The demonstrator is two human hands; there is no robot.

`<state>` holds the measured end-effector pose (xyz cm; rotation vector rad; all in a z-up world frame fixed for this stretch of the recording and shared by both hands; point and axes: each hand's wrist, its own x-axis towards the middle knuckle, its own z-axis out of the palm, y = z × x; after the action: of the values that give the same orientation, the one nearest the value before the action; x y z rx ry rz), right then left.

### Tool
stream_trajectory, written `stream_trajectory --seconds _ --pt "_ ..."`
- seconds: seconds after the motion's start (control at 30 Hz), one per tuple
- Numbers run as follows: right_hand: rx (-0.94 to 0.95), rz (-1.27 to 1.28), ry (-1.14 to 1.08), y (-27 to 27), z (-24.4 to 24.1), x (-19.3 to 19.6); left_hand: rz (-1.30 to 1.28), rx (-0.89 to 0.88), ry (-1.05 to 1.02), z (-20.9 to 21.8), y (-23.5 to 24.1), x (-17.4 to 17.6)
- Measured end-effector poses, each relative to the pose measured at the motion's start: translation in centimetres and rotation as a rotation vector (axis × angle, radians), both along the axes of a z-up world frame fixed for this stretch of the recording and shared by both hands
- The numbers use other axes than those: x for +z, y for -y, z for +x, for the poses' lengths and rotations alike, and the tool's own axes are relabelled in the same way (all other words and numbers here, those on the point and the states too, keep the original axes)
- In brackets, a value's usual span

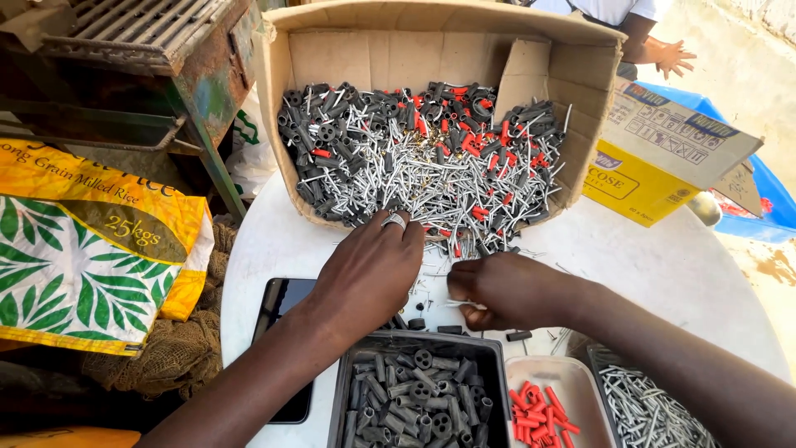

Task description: Sorting cable clips and nails from a large cardboard box into smaller plastic bins on a table.

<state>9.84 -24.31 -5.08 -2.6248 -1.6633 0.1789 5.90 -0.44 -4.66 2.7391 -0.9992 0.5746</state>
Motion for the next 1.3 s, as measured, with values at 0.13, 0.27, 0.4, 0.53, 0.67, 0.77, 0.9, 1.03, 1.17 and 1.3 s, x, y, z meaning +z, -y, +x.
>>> stream_trajectory --seconds 0.13,0.27,0.4,0.53,0.67,0.77,0.9,1.03,1.17,1.3 --pt "-0.156 0.214 -0.186 2.7 -1.2 2.5 -0.111 -0.024 -0.13 -1.1 0.0 0.1" --pt "-0.414 0.287 -0.2 7.9 -5.5 5.7 -0.314 -0.168 -0.474 -3.4 2.7 2.2" --pt "-0.541 0.033 -0.177 14.2 -10.7 7.2 -0.298 -0.186 -0.539 -5.4 7.7 2.7" --pt "-0.603 -0.178 -0.317 17.7 -13.4 7.0 -0.213 -0.351 -0.534 -7.5 12.4 3.8" --pt "-0.539 -0.03 -0.301 18.9 -13.8 8.2 -0.139 -0.524 -0.434 -8.2 15.9 3.8" --pt "-0.589 0.158 -0.116 18.2 -13.0 9.4 -0.108 -0.489 -0.632 -7.6 14.8 4.9" --pt "-0.686 0.174 -0.031 18.3 -11.6 7.5 -0.298 -0.386 -0.54 -4.8 8.5 5.1" --pt "-0.712 0.19 0.041 16.2 -10.2 5.3 -0.472 -0.079 -0.451 -2.6 0.7 5.4" --pt "-0.796 0.216 0.092 13.4 -8.8 4.1 -0.525 0.213 -0.418 -2.0 -4.3 5.3" --pt "-0.846 0.278 0.103 10.4 -8.5 3.9 -0.578 0.333 -0.29 -0.9 -6.8 3.6"
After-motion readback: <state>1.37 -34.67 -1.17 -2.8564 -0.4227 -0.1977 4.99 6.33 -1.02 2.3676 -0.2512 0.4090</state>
